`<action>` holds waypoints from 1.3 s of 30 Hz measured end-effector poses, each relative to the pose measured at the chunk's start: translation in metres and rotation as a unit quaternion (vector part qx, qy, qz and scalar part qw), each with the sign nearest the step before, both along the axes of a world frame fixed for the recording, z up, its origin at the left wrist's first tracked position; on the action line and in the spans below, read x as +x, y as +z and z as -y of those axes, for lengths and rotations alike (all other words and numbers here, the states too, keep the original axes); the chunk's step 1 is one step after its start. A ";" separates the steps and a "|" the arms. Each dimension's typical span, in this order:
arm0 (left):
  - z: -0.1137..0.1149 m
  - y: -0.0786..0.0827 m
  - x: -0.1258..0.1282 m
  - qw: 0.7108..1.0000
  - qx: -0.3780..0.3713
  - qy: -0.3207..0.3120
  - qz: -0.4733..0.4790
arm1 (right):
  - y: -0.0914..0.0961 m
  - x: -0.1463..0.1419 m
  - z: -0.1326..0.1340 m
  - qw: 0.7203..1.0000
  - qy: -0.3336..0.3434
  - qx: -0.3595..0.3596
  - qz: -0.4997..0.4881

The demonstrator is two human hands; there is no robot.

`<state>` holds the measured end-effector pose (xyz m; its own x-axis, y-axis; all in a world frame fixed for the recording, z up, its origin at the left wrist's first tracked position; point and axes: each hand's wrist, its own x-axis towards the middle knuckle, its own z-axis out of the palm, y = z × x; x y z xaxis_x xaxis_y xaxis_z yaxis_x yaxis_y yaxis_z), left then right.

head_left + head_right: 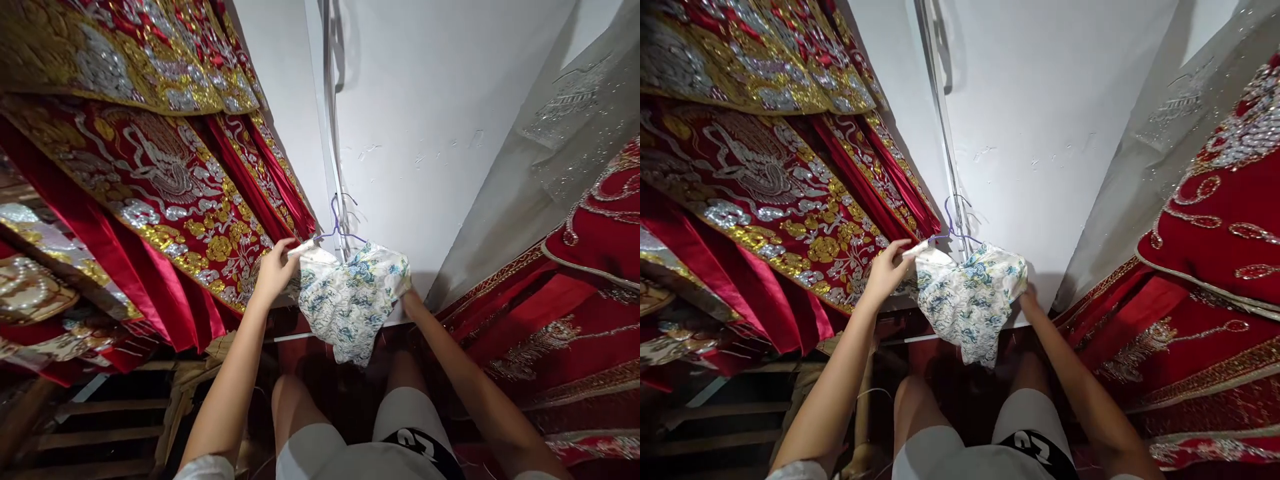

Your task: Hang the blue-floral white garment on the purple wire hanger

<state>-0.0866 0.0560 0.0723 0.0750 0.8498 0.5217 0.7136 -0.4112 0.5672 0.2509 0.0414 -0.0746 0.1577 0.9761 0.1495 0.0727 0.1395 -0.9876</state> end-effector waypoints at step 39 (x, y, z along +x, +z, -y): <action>0.048 -0.018 0.103 0.816 -0.150 -0.380 0.408 | 0.073 -0.054 0.007 0.916 0.008 0.306 0.259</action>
<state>0.0168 0.0077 0.0548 0.3720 0.8180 0.4388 -0.3490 -0.3147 0.8827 0.1969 0.0344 -0.0018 -0.1031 0.6868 0.7195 0.5021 0.6604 -0.5584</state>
